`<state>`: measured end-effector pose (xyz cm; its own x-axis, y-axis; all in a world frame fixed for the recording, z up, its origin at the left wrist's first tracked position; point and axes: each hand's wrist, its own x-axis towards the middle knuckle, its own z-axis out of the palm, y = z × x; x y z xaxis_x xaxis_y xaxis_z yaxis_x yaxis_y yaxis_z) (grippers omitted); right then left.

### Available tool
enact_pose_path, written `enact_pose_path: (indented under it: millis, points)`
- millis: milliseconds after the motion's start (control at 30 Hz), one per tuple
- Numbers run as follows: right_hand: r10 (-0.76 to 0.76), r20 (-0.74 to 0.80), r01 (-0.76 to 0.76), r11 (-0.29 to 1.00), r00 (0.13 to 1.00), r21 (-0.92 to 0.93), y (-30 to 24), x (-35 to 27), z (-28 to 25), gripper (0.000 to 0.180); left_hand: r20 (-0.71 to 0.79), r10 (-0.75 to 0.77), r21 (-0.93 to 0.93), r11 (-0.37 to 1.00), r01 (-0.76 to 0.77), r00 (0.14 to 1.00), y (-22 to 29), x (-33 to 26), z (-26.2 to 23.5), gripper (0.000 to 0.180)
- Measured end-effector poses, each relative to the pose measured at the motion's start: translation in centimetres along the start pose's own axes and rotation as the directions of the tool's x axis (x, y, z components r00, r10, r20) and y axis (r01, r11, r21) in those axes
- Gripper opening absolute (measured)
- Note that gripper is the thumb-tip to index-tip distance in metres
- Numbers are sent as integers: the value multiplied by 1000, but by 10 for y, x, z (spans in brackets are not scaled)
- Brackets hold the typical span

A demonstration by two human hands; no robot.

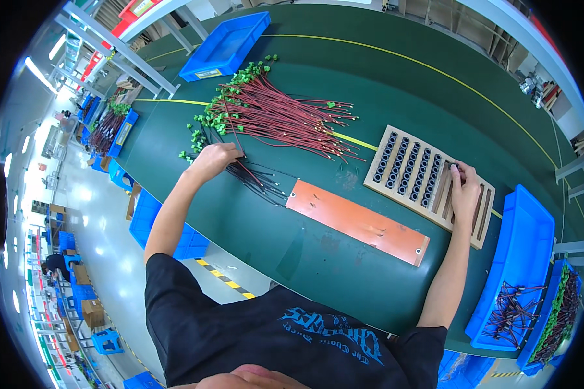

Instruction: The person assembles wire harnesses by inserting black and red wires into small cylindrical components. They use a tool to secure the wires and place the finished units into a blue bin. The process is repeated for multiple wire pairs.

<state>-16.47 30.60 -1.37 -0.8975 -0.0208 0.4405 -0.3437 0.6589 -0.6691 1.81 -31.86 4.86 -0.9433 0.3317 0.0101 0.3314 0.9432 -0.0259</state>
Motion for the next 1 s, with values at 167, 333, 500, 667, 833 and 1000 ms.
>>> enact_pose_path:
  millis: [167,333,500,667,833,1000]
  points:
    - [32,-5,-32,999,999,-8,-2,0,-2,27,-179,-137,-147,983,111,974,-17,-10,-18,16]
    - [166,8,-165,967,986,196,11,0,-1,27,-465,-506,-496,829,259,727,-61,-35,-71,14]
    - [121,-32,-104,939,992,327,8,-1,3,26,-702,-624,-613,775,155,343,-103,-63,-118,17]
    - [213,-132,-138,893,968,428,11,0,4,27,-823,-385,-356,923,150,419,-83,-46,-157,16]
    - [322,-256,-127,813,912,568,-28,-19,-9,29,-391,-483,-572,795,204,784,73,10,-143,25]
    - [246,270,-311,144,931,940,-154,-119,-7,32,-224,80,-673,708,-213,971,207,34,-46,15]
